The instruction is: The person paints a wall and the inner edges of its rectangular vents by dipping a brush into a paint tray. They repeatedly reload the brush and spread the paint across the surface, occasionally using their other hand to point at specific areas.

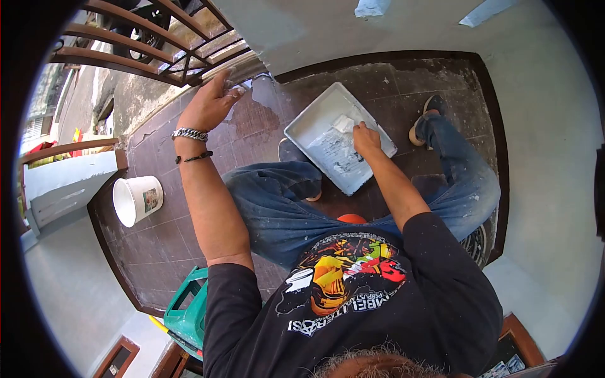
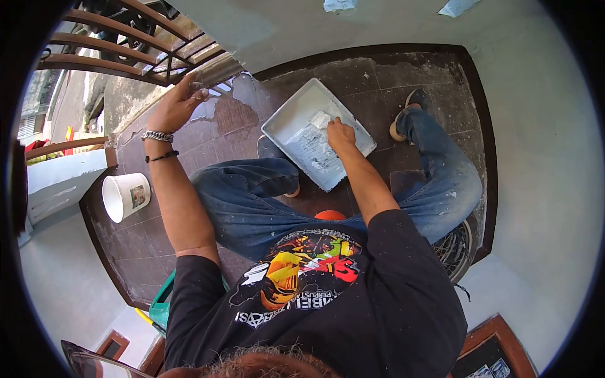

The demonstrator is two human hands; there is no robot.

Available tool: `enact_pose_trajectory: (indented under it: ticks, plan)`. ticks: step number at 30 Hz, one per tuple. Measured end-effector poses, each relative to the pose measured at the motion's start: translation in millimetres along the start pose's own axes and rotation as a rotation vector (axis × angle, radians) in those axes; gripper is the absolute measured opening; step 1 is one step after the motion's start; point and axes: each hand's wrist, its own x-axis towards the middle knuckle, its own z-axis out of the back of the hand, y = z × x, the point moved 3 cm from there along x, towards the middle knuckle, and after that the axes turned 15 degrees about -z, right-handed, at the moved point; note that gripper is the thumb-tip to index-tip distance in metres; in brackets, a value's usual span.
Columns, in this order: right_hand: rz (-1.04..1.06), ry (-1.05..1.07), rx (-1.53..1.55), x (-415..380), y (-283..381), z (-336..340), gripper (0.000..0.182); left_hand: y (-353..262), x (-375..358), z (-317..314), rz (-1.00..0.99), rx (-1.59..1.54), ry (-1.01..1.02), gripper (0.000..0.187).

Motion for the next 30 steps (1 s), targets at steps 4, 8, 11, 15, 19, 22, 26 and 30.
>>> enact_pose_trajectory:
  ticks: [4, 8, 11, 15, 19, 22, 26, 30]
  plan:
    - [-0.017, 0.035, 0.026, -19.7, -12.4, 13.4, 0.028, -5.3, 0.2, 1.6, -0.016, 0.008, -0.006, 0.059]
    - [-0.061, 0.06, 0.007, -24.3, -21.2, 0.4, 0.029, -9.2, 2.9, 1.1, -0.044, -0.019, -0.023, 0.059]
    - [-0.086, 0.123, 0.105, -24.9, -32.4, -6.9, 0.027, -19.2, 5.0, 3.5, -0.06, -0.003, -0.043, 0.057]
    - [-0.122, 0.206, 0.38, -12.5, -55.7, -31.3, 0.032, 7.5, 9.3, -0.9, -0.071, -0.072, -0.017, 0.054]
    - [-0.147, 0.193, 0.56, -31.3, -55.3, -31.8, 0.037, -0.4, 13.1, -2.8, -0.091, -0.167, -0.048, 0.052]
    - [-0.125, 0.158, 0.609, -42.8, -54.5, -30.5, 0.043, -15.6, 21.1, -1.0, -0.102, -0.144, -0.03, 0.052]
    - [-0.112, 0.104, 0.728, -42.1, -63.2, -31.7, 0.051, -23.3, 33.3, -5.4, -0.115, -0.095, -0.029, 0.053]
    - [-0.111, 0.111, 0.716, -42.0, -72.3, -25.6, 0.052, -23.9, 45.5, -11.3, -0.167, -0.015, 0.0, 0.054]
